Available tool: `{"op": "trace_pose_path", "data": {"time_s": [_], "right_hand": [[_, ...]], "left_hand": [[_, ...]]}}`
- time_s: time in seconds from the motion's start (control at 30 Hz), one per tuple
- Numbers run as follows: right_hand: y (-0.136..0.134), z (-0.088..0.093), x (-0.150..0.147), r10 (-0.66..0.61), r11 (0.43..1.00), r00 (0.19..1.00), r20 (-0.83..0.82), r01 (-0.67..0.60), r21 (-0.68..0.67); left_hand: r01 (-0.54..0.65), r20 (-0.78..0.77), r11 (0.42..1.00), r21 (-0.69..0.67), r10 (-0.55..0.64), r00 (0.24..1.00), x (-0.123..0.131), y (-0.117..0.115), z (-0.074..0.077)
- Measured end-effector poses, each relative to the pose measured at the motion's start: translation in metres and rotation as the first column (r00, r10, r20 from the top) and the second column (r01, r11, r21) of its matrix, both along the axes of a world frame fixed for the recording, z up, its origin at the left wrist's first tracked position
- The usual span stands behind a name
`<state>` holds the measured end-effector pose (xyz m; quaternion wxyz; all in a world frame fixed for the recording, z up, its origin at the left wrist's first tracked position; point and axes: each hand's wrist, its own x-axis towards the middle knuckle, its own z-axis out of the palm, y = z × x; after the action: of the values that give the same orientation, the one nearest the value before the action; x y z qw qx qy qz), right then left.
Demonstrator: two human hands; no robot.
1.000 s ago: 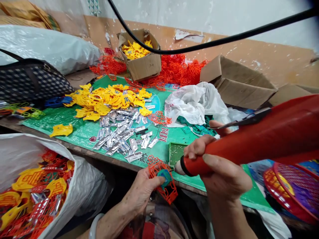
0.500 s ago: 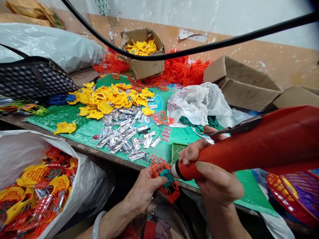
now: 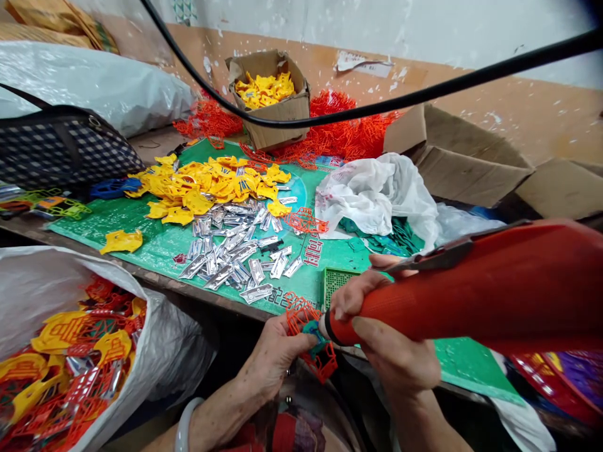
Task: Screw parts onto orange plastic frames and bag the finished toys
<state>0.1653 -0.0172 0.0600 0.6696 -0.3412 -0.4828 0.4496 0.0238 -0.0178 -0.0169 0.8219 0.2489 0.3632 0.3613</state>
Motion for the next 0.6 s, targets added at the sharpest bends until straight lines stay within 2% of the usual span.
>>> {"op": "trace_pose_path", "data": {"time_s": [0.1,0.23,0.3,0.43,0.5,0.6], "right_hand": [[0.001,-0.007,0.0,-0.024,1.0,0.997,0.074,0.025,-0.015],[0.004,-0.01,-0.001,-0.025,0.999,0.995,0.094,0.029,-0.04],[0.005,-0.006,-0.001,-0.018,0.998,0.997,0.077,0.022,-0.057],[0.008,0.01,0.002,-0.002,1.0,0.998,-0.062,0.001,-0.025],[0.012,0.017,0.007,-0.04,0.999,0.995,-0.094,0.04,0.005],[0.021,0.02,0.016,-0.171,0.985,0.984,-0.056,0.171,0.0]], "left_hand": [[-0.016,-0.012,0.999,-0.031,0.015,1.0,0.001,-0.001,-0.003],[-0.023,-0.042,0.999,-0.043,0.021,0.999,0.001,-0.002,-0.003],[-0.017,-0.034,0.999,-0.039,0.016,0.999,0.001,-0.001,0.001],[-0.002,-0.016,1.0,0.022,0.003,1.0,-0.001,0.002,0.011],[-0.001,-0.045,0.999,0.043,0.003,0.999,-0.002,0.004,0.014],[-0.005,-0.094,0.998,0.06,0.01,0.996,-0.004,0.005,0.017]]}}
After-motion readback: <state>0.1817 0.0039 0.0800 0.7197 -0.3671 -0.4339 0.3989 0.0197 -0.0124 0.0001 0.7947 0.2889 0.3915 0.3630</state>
